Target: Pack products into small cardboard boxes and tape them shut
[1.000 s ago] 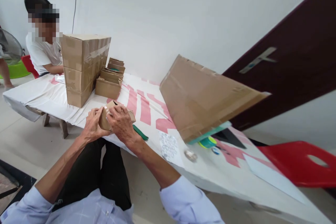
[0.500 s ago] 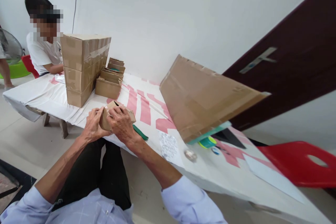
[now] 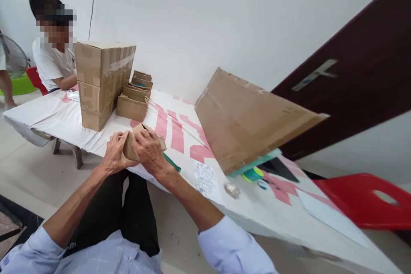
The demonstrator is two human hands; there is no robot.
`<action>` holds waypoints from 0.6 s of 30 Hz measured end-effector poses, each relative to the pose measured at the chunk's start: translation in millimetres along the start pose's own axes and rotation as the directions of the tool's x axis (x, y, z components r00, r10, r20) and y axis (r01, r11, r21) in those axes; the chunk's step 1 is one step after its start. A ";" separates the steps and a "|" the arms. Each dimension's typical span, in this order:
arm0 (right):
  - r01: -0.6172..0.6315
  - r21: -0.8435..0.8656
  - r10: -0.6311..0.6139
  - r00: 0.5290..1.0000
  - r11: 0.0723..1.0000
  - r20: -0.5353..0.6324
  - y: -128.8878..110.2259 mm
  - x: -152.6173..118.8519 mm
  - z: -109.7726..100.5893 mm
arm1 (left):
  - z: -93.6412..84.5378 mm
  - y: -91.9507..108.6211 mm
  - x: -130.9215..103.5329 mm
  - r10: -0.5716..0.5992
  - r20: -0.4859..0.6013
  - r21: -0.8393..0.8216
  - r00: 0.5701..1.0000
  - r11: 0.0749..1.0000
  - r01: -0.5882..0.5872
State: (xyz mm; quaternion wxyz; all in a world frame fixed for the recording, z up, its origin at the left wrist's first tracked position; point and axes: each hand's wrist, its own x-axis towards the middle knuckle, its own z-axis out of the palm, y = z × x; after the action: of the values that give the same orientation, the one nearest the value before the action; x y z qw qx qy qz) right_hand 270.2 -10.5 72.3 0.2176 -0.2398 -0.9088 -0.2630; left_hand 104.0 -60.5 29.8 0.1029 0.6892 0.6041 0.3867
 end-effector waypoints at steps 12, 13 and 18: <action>-0.030 -0.033 0.032 0.998 0.999 0.050 -3.8 3.3 -2.6 | -2.0 5.7 -1.4 -0.006 0.020 0.033 1.000 0.999 0.005; -0.031 -0.033 0.033 0.998 0.999 0.053 -3.9 3.3 -3.2 | -2.3 5.9 -1.3 -0.004 0.024 0.035 1.000 0.999 0.003; -0.043 -0.036 0.046 0.995 0.998 0.092 -4.6 3.7 -6.4 | -0.6 5.6 -0.9 0.004 0.017 0.034 1.000 0.999 -0.004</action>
State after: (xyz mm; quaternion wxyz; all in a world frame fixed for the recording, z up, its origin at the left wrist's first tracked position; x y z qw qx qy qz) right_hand 266.5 -16.5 77.5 0.1770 -0.2754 -0.9078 -0.2622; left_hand 107.8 -63.0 33.2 0.0956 0.6952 0.6083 0.3708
